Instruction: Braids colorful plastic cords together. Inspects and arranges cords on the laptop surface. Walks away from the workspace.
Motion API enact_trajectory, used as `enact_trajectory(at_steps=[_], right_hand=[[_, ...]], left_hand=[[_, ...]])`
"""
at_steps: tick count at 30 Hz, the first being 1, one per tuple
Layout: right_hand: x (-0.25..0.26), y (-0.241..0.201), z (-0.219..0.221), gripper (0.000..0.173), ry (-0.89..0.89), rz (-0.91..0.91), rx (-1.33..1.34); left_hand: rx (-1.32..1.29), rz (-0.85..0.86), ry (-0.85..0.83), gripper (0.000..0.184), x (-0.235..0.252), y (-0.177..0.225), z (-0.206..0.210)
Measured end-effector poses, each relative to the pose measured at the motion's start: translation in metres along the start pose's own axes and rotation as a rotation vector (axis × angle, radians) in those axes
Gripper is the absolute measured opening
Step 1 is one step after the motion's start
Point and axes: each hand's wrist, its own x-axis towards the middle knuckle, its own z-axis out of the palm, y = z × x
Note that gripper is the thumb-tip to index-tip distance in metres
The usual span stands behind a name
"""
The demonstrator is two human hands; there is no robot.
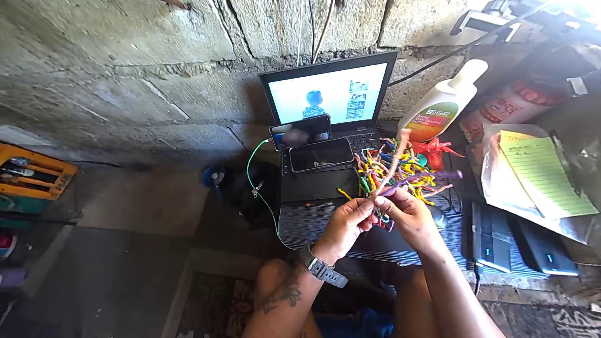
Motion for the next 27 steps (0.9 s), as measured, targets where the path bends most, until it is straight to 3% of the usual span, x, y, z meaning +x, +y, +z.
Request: enact_trajectory(at_steps=[3, 8, 11, 16, 20, 23, 26, 27], right_hand=[[0.001, 0.001, -0.003, 0.015, -0.047, -0.031, 0.061], [0.004, 0.011, -0.023, 0.018, -0.358, -0.01, 0.46], [0.005, 0.012, -0.024, 0.017, -0.457, -0.038, 0.626], [0.005, 0.014, -0.019, 0.016, -0.471, -0.114, 0.746], [0.006, 0.013, -0.016, 0.015, -0.356, -0.114, 0.679], [0.005, 0.009, -0.016, 0.012, -0.223, -0.027, 0.566], [0.005, 0.005, -0.015, 0.01, -0.092, 0.087, 0.364], [0.005, 0.004, -0.014, 0.01, -0.054, 0.113, 0.289]], left_hand=[[-0.09, -0.103, -0.039, 0.026, 0.0, 0.003, -0.002], [-0.165, -0.234, -0.332, 0.033, -0.007, 0.002, -0.004], [-0.221, -0.283, -0.413, 0.033, -0.011, 0.001, -0.001], [-0.324, -0.306, -0.485, 0.026, -0.011, -0.001, -0.001], [-0.344, -0.215, -0.403, 0.019, -0.01, -0.006, 0.002], [-0.164, -0.077, -0.247, 0.018, -0.006, -0.008, 0.004], [0.418, 0.213, -0.036, 0.002, -0.003, -0.008, 0.003], [0.598, 0.271, 0.022, 0.009, -0.003, -0.008, 0.002]])
